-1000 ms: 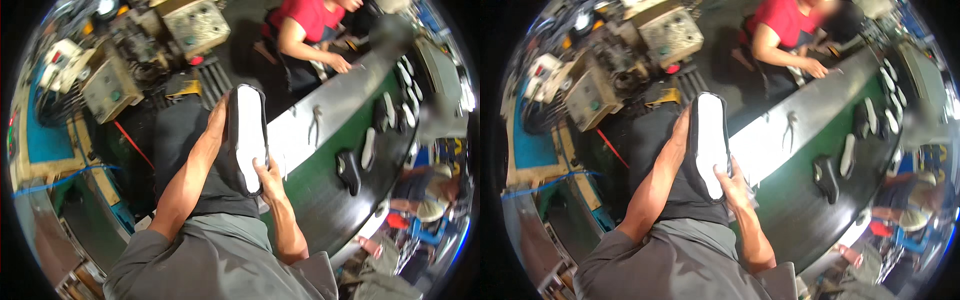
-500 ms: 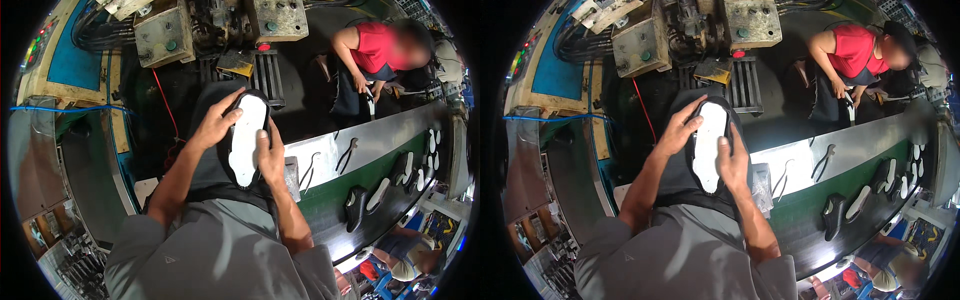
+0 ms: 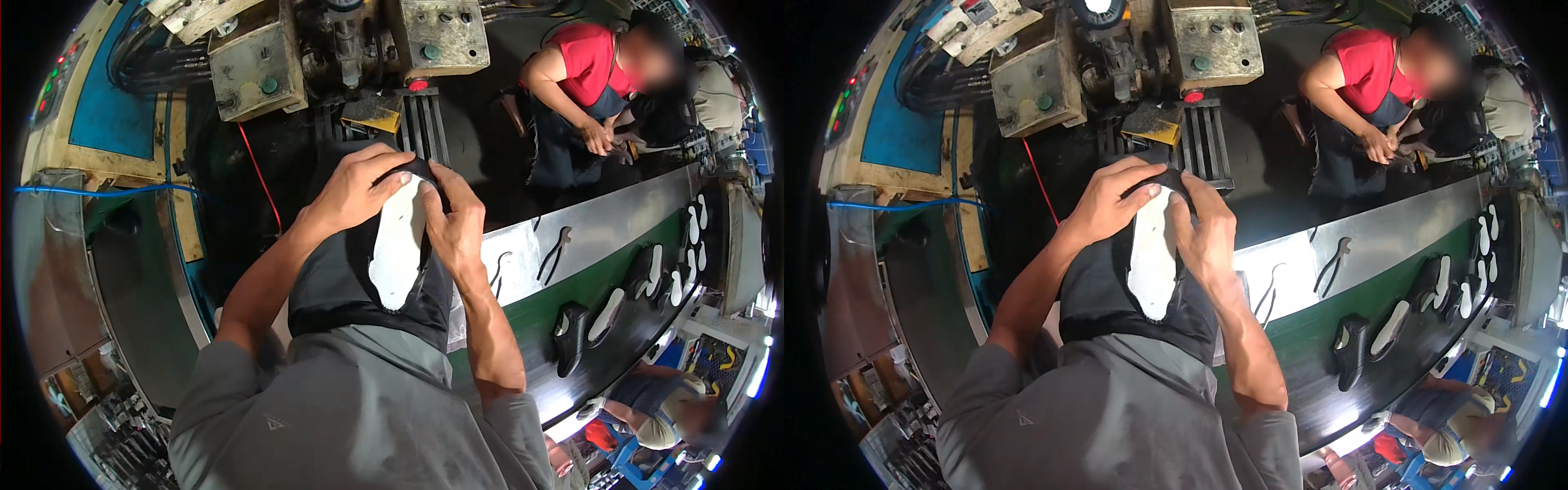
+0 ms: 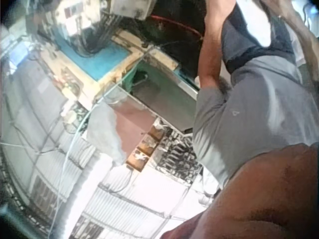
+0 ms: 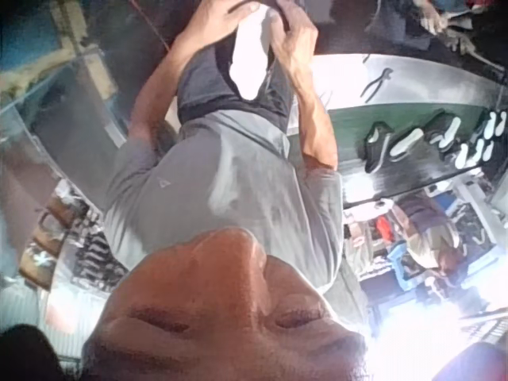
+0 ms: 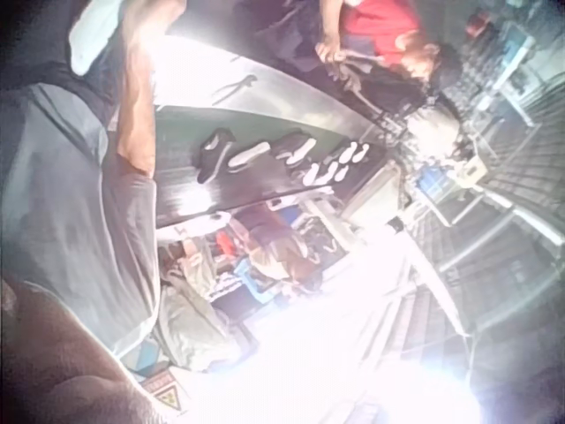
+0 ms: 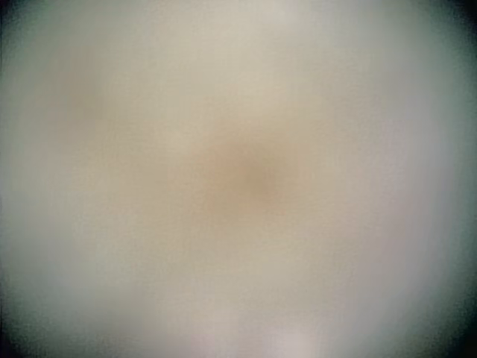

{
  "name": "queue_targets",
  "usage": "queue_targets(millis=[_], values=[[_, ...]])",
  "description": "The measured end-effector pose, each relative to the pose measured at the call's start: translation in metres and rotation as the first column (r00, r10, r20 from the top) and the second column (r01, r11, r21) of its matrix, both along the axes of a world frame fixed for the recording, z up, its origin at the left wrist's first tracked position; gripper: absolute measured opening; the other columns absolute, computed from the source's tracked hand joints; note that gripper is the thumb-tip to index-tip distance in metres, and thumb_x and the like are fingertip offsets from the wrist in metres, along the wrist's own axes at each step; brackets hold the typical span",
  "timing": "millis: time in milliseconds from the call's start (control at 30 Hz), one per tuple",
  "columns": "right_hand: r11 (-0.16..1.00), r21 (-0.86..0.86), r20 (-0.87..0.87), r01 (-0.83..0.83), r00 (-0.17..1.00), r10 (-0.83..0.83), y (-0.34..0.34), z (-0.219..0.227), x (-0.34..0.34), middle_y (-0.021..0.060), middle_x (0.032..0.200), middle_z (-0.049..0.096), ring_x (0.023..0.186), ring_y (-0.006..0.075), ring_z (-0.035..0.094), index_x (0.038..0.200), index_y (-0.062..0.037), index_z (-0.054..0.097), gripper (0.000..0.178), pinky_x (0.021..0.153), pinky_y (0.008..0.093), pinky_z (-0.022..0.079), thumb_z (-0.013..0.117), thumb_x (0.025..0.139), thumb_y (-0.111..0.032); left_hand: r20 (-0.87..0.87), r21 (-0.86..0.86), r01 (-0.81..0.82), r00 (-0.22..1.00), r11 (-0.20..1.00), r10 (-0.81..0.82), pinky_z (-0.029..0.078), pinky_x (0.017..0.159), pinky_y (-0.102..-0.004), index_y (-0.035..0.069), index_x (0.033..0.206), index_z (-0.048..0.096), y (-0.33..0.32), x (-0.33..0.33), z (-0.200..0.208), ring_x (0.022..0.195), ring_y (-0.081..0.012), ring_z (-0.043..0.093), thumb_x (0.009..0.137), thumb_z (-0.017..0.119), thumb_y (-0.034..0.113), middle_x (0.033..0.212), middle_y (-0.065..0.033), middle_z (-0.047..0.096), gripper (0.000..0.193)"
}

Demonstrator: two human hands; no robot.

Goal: Operating a sole-attaching or lasting machine to assemble shoes on a factory production line.

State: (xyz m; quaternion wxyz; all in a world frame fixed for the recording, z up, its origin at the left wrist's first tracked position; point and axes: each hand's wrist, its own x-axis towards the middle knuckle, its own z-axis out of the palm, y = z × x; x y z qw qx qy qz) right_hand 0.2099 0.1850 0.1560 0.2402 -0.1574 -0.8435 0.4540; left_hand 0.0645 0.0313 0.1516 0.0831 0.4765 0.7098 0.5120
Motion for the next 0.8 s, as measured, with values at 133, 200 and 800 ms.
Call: queue_targets(millis=[133, 200, 800], values=[[0.971, 0.236, -0.077, 0.036, 0.997, -0.019, 0.0, -0.006, -0.008, 0.0272, 0.106, 0.077, 0.085, 0.0398, 0.078, 0.123, 0.0077, 0.074, 0.023, 0.074, 0.0397, 0.062, 0.071, 0.105, -0.006, -0.146, -0.017, -0.086, 0.986, 0.996, 0.083, 0.059, 0.069, -0.0456, -0.006, 0.12, 0.073, 0.005, 0.004, -0.005, 0.081, -0.0443, 0.073, 0.106, 0.07, 0.011, 0.103, -0.0211, 0.072, 0.021], [0.975, 0.215, -0.043, 0.057, 0.998, -0.049, -0.003, -0.005, -0.011, 0.0273, 0.104, 0.077, 0.086, 0.0406, 0.077, 0.121, 0.0077, 0.075, 0.022, 0.074, 0.0398, 0.062, 0.071, 0.104, -0.006, -0.151, -0.024, -0.126, 0.981, 0.992, 0.121, 0.059, 0.069, -0.0457, -0.005, 0.12, 0.072, 0.009, 0.008, -0.009, 0.08, -0.044, 0.073, 0.106, 0.069, 0.009, 0.102, -0.0208, 0.072, 0.02], [0.864, -0.503, 0.183, -0.013, 0.976, 0.121, -0.018, -0.03, 0.013, 0.0307, 0.155, 0.054, 0.144, 0.0398, 0.055, 0.168, -0.005, 0.045, 0.074, 0.121, 0.046, 0.045, 0.075, 0.106, -0.033, 0.488, -0.123, -0.146, 0.853, 0.982, 0.188, 0.05, 0.11, -0.0374, 0.0, 0.154, 0.06, -0.005, 0.038, -0.022, 0.127, -0.0225, 0.064, 0.112, 0.063, 0.027, 0.141, -0.0178, 0.066, 0.05]])
